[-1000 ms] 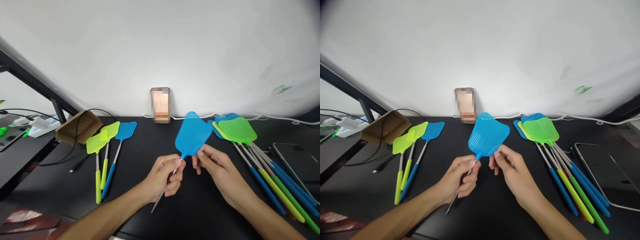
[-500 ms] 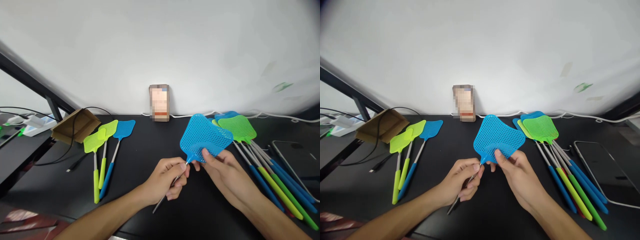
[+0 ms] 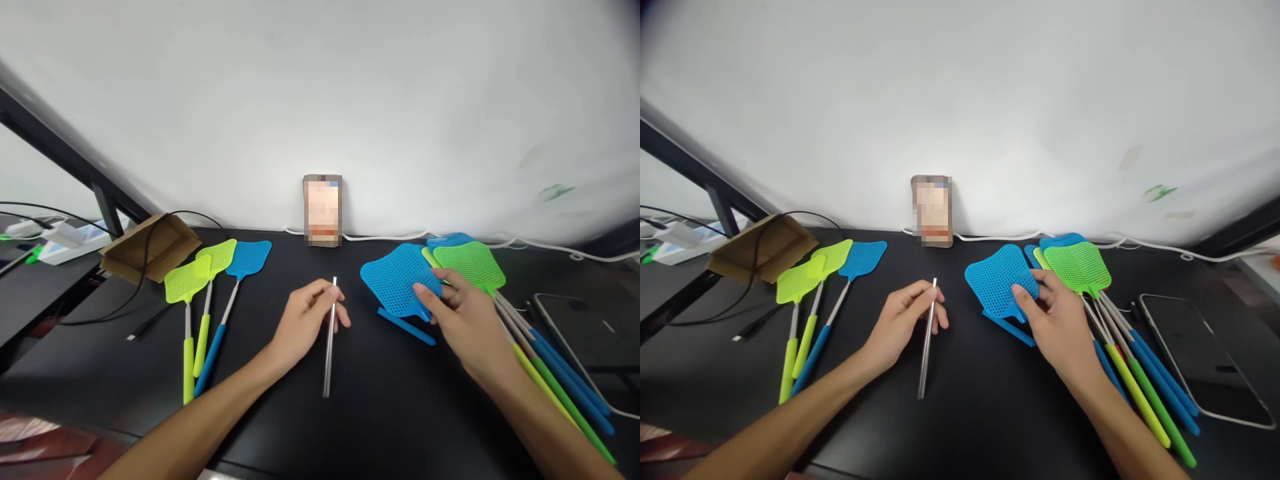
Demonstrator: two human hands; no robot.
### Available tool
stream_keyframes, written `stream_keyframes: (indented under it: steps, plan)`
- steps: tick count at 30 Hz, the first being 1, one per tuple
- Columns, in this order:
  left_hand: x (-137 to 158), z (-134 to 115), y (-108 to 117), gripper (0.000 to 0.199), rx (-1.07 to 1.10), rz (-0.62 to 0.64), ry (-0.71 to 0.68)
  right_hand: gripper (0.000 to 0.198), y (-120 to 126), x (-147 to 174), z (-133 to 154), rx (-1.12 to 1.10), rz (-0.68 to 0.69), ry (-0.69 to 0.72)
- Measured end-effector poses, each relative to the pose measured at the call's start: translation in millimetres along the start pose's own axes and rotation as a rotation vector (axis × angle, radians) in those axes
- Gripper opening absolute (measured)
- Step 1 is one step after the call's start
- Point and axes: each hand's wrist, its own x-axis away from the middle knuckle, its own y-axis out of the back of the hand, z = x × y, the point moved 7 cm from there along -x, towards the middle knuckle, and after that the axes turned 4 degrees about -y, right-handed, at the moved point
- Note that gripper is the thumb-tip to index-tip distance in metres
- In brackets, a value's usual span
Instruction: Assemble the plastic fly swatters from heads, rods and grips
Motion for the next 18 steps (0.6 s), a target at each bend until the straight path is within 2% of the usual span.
stream_keyframes:
  steps: [3, 6, 11, 14, 18]
  plan:
    - [-6.0, -3.8, 10.6, 0.034, -0.198, -0.021, -0.039, 0.052, -0.6, -3.3, 2.3, 0.261, -0.046, 0.120]
    - [-7.5, -10.2, 15.9, 0.035, -0.496, -0.024, -0.135, 0.053, 1.4, -7.5, 4.4, 0.480, -0.097, 0.219]
    - [-6.3, -14.2, 19.5, 0.028, -1.045, -0.090, -0.259, 0.038, -7.8, 0.7, 16.8, 0.801, -0.134, 0.457]
    - [-7.8, -9.3, 19.9, 0.027, -1.200, -0.081, -0.242, 0.023, -20.3, 15.4, 25.2, 0.886, -0.062, 0.552]
    - [-7.9, -9.6, 20.4, 0.031, -1.269, -0.074, -0.229, 0.020, -38.6, 32.8, 23.3, 0.969, 0.116, 0.545]
